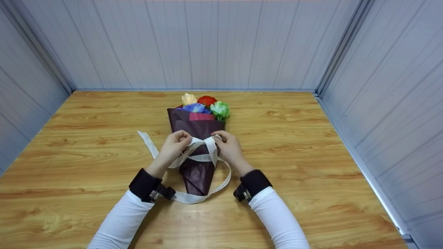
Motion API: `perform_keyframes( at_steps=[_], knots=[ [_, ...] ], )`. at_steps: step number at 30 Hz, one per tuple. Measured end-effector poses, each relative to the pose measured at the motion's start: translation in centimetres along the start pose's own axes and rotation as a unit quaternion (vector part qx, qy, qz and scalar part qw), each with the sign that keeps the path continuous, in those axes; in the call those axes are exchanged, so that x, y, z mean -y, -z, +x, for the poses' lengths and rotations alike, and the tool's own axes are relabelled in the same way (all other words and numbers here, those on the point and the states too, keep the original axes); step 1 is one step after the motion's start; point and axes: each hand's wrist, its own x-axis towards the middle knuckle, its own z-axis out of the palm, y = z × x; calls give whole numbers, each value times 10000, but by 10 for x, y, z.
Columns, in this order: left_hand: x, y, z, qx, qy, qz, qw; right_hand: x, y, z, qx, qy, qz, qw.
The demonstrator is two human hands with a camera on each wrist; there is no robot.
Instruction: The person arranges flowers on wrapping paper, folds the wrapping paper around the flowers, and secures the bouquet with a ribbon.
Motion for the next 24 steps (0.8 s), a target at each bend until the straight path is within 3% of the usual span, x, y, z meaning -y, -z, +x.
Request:
perform_keyframes(
  at_steps=[7,15,19,24],
  knots=[
    [-2,6,0,86,258,58,9996,0,9,1,408,133,78,9990],
    [-2,7,0,35,119,153,9998,-1,9,0,68,21,-97,9999],
    [-1,8,1,31,10,80,10000,-1,9,-2,85,19,255,9996],
    [-1,9,2,-60,-21,221,9997,-2,10,-4,609,12,1000,9931]
  ],
)
